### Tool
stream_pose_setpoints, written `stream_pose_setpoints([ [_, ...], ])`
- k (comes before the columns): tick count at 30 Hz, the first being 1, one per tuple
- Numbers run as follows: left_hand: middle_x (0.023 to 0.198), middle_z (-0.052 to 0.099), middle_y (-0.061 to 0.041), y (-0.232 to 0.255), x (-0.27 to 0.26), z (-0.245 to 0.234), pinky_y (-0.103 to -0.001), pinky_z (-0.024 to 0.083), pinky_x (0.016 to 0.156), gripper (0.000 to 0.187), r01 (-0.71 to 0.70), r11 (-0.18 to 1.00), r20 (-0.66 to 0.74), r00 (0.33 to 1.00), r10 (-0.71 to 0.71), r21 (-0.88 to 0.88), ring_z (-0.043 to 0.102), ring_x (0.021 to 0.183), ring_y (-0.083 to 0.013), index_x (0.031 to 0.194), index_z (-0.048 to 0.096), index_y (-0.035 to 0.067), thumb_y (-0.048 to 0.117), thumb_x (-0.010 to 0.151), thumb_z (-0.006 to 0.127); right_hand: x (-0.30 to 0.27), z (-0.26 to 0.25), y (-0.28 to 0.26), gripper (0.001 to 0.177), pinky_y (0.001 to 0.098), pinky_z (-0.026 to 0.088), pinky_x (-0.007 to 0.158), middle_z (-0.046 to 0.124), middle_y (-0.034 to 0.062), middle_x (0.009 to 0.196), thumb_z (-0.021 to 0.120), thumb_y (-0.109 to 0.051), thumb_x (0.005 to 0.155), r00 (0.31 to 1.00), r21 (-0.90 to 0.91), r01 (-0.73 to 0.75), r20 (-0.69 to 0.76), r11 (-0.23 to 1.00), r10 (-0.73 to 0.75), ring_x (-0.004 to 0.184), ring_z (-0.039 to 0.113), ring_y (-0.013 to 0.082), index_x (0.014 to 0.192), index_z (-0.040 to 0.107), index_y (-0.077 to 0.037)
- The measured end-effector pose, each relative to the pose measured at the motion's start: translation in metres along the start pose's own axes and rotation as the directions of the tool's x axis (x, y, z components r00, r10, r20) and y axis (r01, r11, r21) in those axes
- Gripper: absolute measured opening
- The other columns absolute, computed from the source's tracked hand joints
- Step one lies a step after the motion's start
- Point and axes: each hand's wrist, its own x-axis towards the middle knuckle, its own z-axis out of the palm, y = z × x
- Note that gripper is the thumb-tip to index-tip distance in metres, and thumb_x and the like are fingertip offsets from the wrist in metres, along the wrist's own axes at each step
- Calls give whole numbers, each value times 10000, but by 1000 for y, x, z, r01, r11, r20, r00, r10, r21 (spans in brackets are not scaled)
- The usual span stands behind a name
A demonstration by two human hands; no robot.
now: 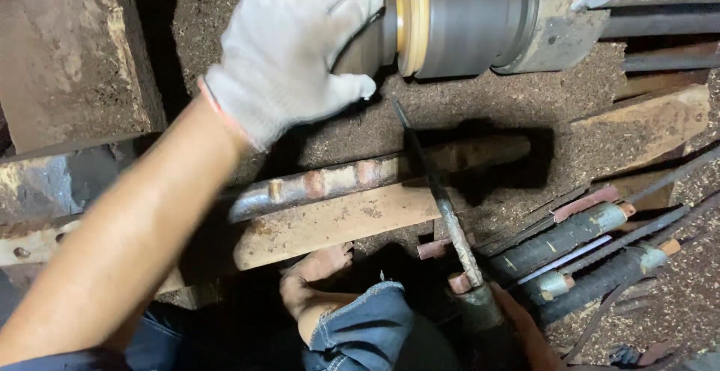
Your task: The person shapes a spinning wooden vessel on a lathe, holding a chisel against the rotating wood with both hands. They then stop the lathe, remove the vessel from the chuck, apply liquid from a squeeze bottle onto a spot on its surface, and work the tip area of the piece by hand.
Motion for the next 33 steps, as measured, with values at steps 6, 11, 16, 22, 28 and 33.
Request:
stream_pose_setpoints([
  [6, 1137, 621, -206, 103, -26, 58, -515, 464, 892, 605, 301, 836, 191, 952, -238, -459, 613, 952, -369, 1233, 579, 51, 305, 713, 751, -76, 82, -138, 869, 386, 311, 995, 399, 152, 1400, 779, 75, 813, 995, -126, 97, 22, 987, -95, 1288, 411, 277, 1534, 313, -64],
  [11, 870, 682, -193, 114, -24, 141, -480, 507, 616, 314, 346, 802, 297, 929, -221, -487, 668, 725, -372, 1020, 653, 38, 188, 744, 650, -105, 110, -196, 1081, 403, 272, 1123, 351, 182, 1566, 816, 184, 757, 988, -279, 156, 60, 948, -145, 1470, 371, 308, 1632, 233, -69],
  [16, 553, 598, -148, 115, -21, 128, -458, 515, 535, 250, 408, 822, 185, 913, -364, -397, 644, 539, -323, 655, 679, 50, 131, 864, 570, -103, 95, -211, 1056, 436, 426, 1020, 445, 221, 1596, 733, 169, 853, 1000, -383, -9, 10, 924, 14, 1349, 531, 388, 1691, 193, -181],
  [22, 534, 608, -170, 115, -3, 98, -489, 496, 401, 233, 515, 835, 461, 799, -386, -193, 642, 478, -315, 611, 678, 38, 172, 774, 578, -105, 68, -195, 1017, 396, 487, 973, 492, 241, 1485, 721, 183, 915, 998, -349, 25, 59, 937, -5, 1255, 605, 345, 1705, 192, -178],
  [28, 602, 618, -224, 119, -9, 108, -528, 505, 483, 277, 469, 817, 134, 835, -534, 336, 644, 560, -355, 684, 684, 9, 194, 866, 586, -98, 107, -204, 1019, 395, 391, 1074, 468, 215, 1578, 698, 197, 843, 996, -371, 88, 9, 925, -91, 1406, 559, 344, 1674, 216, -142],
  [33, 724, 691, -246, 106, 0, 91, -556, 569, 557, 155, 626, 688, 624, 714, -317, -368, 722, 678, -400, 796, 720, 26, 164, 743, 671, -100, 133, -199, 1047, 542, 273, 1189, 328, 269, 1614, 703, 238, 819, 972, -3, 219, 86, 976, -218, 1511, 382, 409, 1685, 200, -69],
])
